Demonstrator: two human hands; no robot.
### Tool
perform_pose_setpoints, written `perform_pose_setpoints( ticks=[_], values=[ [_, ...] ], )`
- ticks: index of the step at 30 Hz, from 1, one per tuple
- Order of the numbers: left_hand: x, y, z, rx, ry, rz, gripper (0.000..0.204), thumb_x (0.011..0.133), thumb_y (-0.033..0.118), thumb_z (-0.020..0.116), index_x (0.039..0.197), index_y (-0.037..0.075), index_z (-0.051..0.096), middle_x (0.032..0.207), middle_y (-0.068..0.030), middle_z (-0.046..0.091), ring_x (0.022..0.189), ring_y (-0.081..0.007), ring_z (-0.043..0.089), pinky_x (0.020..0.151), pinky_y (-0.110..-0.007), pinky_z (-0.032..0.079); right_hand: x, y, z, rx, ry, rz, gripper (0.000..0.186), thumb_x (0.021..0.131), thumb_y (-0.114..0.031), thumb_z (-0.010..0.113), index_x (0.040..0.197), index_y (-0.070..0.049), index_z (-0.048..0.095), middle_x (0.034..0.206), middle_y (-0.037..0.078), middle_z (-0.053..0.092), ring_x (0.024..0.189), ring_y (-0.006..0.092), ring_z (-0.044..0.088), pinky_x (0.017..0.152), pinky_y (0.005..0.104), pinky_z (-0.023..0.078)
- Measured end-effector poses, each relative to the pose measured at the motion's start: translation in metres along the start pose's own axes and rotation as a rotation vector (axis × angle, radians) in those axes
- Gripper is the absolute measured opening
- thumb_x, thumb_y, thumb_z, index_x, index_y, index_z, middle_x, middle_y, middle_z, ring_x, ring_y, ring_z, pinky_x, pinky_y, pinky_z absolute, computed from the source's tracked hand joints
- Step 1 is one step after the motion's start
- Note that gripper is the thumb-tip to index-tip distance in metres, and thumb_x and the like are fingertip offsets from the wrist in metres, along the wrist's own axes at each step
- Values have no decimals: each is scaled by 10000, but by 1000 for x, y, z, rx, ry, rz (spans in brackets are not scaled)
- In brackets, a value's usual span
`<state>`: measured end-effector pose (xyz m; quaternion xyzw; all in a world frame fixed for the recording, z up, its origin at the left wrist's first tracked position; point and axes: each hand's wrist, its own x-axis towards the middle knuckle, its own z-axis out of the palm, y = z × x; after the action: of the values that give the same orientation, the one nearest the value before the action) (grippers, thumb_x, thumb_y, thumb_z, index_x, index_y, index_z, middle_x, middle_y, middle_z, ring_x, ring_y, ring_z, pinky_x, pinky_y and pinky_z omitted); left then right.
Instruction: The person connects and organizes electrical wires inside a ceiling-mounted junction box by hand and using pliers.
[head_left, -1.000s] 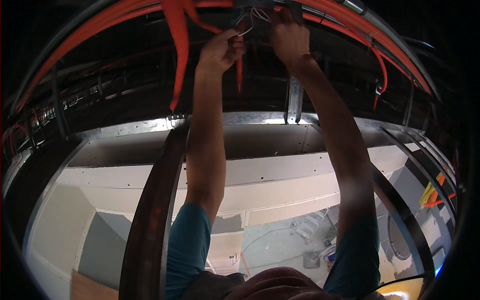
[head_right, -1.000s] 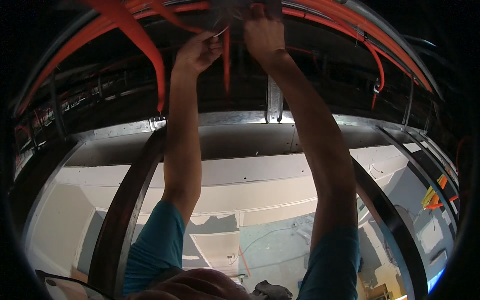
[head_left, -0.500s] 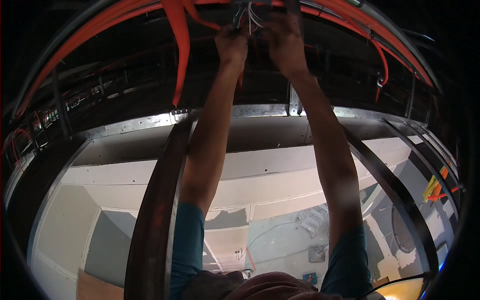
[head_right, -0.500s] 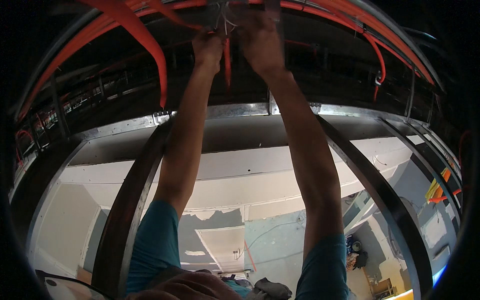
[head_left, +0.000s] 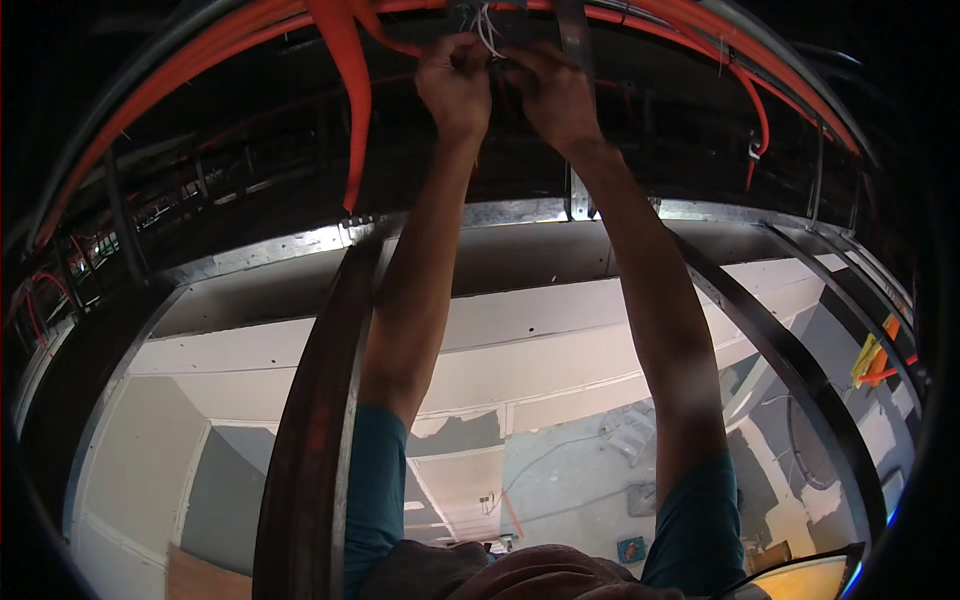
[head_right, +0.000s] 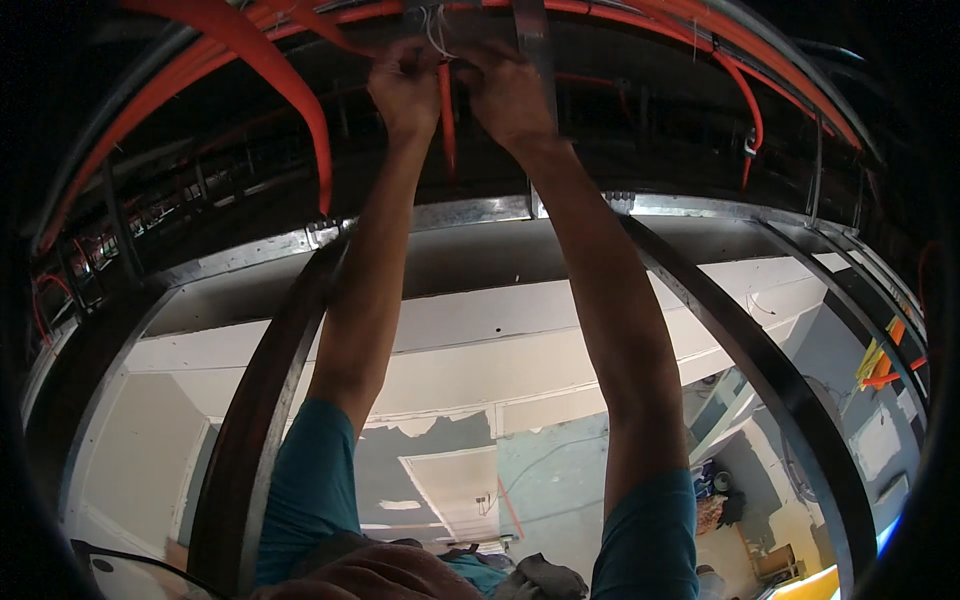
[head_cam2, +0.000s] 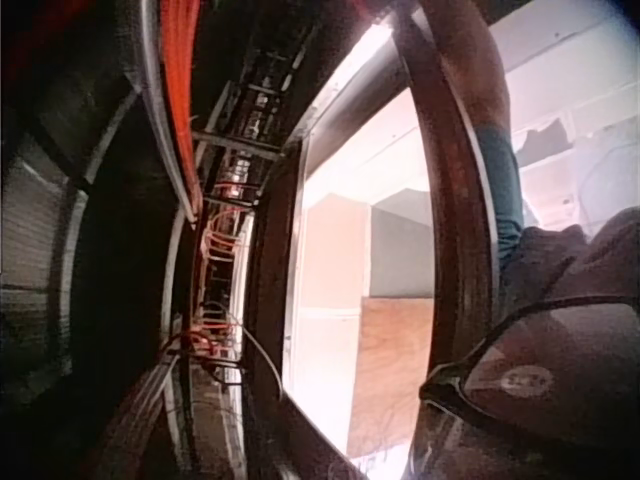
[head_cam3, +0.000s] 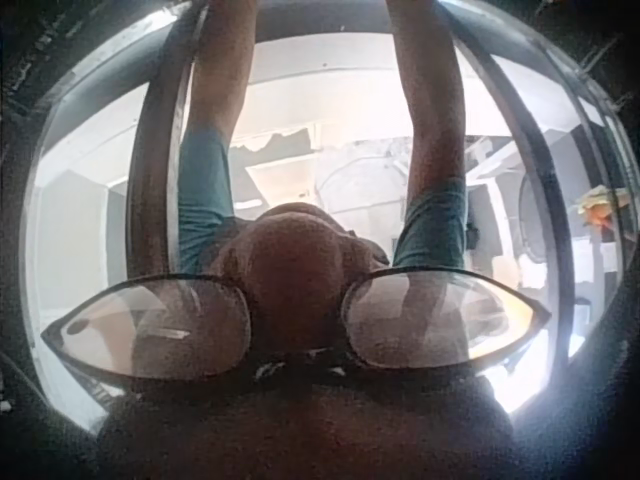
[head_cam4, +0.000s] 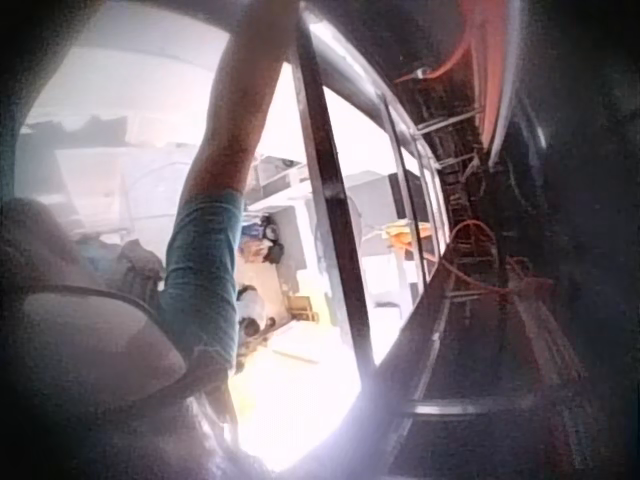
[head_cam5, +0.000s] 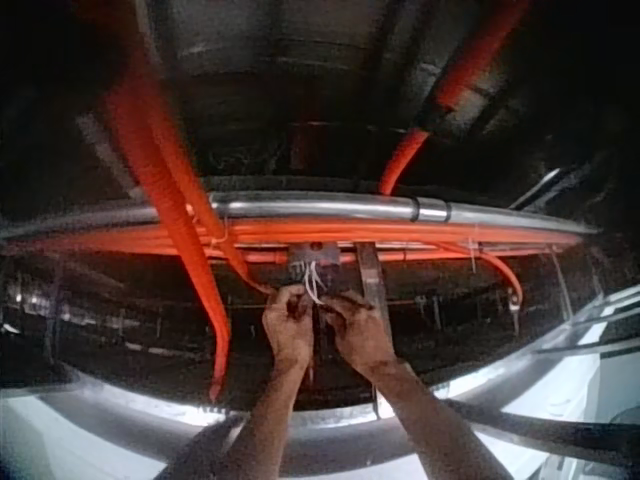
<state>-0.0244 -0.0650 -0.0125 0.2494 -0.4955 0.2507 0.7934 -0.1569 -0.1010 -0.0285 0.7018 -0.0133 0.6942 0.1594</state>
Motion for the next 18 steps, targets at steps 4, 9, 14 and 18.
perform_pose_setpoints(
  ticks=[4,9,14,18],
  values=[
    [19,-24,-15,-41,-38,143,124,879,71,717,994,42,753,816,-70,620,759,-188,622,726,-335,501,8,-21,11,-47,11,-79,338,861,-127,705,1197,-157,704,1088,144,678,957,386,682,837,437,567],
    [-4,13,-10,-216,-115,-323,159,948,125,677,1009,-8,740,861,-72,679,776,-165,629,696,-316,501,-7,-7,9,-39,-9,70,343,854,-134,704,1197,-150,700,1083,155,674,956,398,680,840,449,565],
    [-2,16,-20,-484,-130,-437,136,974,127,677,1010,13,742,803,-12,656,705,-93,556,613,-269,441,3,-6,6,-50,2,68,306,869,-151,696,1175,-147,704,1090,150,675,1001,391,672,856,461,560],
    [-3,4,-24,-448,-166,-387,112,966,99,682,1013,12,734,789,0,653,676,-76,553,585,-257,424,7,-3,8,0,40,37,292,874,-155,690,1166,-160,706,1100,146,677,1007,388,672,858,456,562]
  ],
)
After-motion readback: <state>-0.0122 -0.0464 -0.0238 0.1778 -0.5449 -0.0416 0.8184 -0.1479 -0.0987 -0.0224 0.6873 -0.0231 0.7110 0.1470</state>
